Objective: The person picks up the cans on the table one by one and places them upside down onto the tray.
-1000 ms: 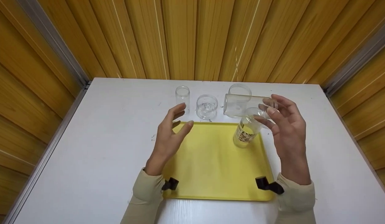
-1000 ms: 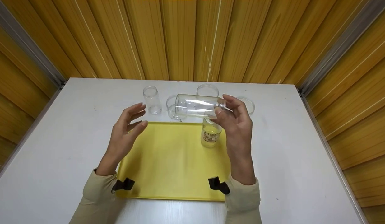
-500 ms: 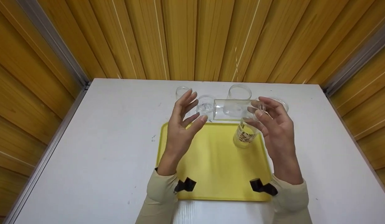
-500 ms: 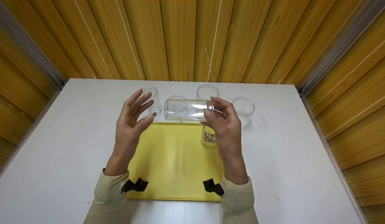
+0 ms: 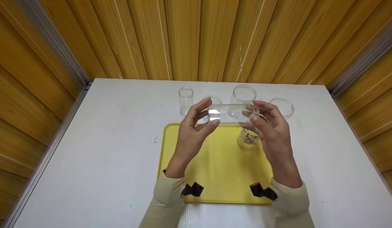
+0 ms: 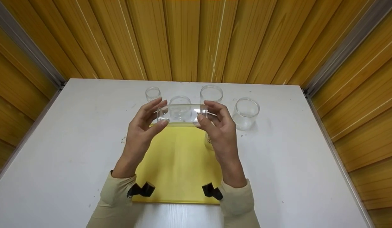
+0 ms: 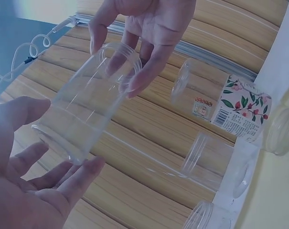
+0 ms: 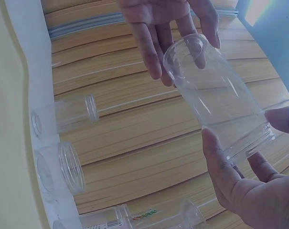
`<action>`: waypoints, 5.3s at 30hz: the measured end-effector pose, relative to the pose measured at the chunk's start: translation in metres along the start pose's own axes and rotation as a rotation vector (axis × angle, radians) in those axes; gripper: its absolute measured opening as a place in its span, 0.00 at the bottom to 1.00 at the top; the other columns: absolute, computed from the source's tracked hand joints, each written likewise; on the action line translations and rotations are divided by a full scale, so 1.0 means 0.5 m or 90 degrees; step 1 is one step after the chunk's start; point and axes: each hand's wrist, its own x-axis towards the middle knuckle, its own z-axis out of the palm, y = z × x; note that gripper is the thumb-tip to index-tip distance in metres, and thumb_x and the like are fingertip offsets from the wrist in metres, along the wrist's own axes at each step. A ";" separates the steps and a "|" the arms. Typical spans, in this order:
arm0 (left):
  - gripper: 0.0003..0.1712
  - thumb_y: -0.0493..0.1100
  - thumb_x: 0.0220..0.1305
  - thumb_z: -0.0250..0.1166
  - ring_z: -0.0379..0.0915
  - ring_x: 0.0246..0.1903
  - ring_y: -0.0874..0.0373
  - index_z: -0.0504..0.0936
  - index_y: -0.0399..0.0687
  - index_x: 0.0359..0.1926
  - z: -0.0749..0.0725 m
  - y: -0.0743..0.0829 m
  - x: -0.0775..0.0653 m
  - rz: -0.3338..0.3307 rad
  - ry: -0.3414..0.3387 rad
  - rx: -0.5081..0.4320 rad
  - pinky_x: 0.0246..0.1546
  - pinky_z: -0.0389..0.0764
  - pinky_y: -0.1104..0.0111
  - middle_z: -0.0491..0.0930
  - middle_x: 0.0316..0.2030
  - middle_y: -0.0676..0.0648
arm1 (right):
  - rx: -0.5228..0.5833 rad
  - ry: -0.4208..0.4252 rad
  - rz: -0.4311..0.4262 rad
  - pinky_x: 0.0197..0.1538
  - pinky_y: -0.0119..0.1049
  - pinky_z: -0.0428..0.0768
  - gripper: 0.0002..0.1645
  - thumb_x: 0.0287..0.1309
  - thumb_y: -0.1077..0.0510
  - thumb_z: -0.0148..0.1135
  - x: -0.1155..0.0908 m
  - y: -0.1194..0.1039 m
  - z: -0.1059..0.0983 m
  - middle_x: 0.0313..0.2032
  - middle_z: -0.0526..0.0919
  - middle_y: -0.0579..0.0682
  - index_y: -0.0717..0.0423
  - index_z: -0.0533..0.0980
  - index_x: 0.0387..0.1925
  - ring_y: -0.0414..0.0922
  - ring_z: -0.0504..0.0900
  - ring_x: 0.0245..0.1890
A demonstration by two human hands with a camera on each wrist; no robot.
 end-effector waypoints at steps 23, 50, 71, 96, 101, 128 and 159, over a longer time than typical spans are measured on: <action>0.28 0.35 0.64 0.74 0.78 0.59 0.47 0.80 0.39 0.65 -0.025 0.007 -0.002 0.002 0.040 0.010 0.52 0.85 0.55 0.80 0.61 0.43 | -0.290 -0.043 -0.020 0.57 0.34 0.81 0.30 0.72 0.62 0.66 -0.013 -0.004 0.012 0.66 0.75 0.54 0.62 0.71 0.71 0.55 0.77 0.65; 0.28 0.35 0.64 0.73 0.76 0.58 0.47 0.80 0.39 0.65 -0.073 0.006 -0.002 0.010 0.081 0.102 0.49 0.87 0.59 0.78 0.62 0.40 | -0.656 0.024 -0.295 0.65 0.44 0.74 0.29 0.62 0.67 0.75 -0.017 -0.015 -0.060 0.62 0.77 0.62 0.67 0.77 0.63 0.55 0.76 0.65; 0.29 0.34 0.62 0.74 0.79 0.57 0.49 0.83 0.44 0.64 -0.100 0.002 -0.001 0.033 0.114 0.218 0.48 0.87 0.57 0.81 0.60 0.46 | -0.732 -0.012 -0.136 0.65 0.68 0.70 0.31 0.65 0.68 0.69 -0.004 -0.016 -0.147 0.64 0.72 0.69 0.68 0.72 0.68 0.67 0.69 0.69; 0.30 0.30 0.59 0.75 0.78 0.59 0.44 0.83 0.42 0.63 -0.120 -0.002 0.000 -0.018 0.126 0.369 0.47 0.87 0.56 0.81 0.58 0.40 | -0.812 -0.119 0.132 0.59 0.71 0.72 0.35 0.75 0.54 0.60 0.033 0.060 -0.219 0.65 0.67 0.78 0.75 0.66 0.70 0.73 0.67 0.65; 0.30 0.31 0.58 0.76 0.79 0.58 0.42 0.84 0.43 0.63 -0.125 -0.009 -0.001 -0.026 0.107 0.413 0.43 0.85 0.56 0.81 0.59 0.40 | -0.810 -0.134 0.160 0.60 0.70 0.72 0.35 0.75 0.53 0.60 0.034 0.087 -0.232 0.64 0.68 0.79 0.77 0.67 0.69 0.73 0.68 0.64; 0.28 0.31 0.58 0.74 0.77 0.61 0.39 0.84 0.41 0.62 -0.149 -0.019 -0.004 -0.072 0.045 0.566 0.57 0.79 0.47 0.81 0.61 0.38 | -0.838 -0.189 0.217 0.54 0.70 0.74 0.32 0.72 0.52 0.60 0.034 0.132 -0.252 0.57 0.68 0.76 0.72 0.71 0.66 0.72 0.69 0.58; 0.28 0.30 0.57 0.73 0.77 0.58 0.37 0.85 0.40 0.61 -0.166 -0.027 -0.005 -0.119 -0.021 0.635 0.52 0.81 0.48 0.81 0.60 0.37 | -0.873 -0.234 0.258 0.48 0.66 0.76 0.30 0.66 0.54 0.59 0.030 0.132 -0.250 0.51 0.68 0.73 0.67 0.73 0.65 0.68 0.69 0.51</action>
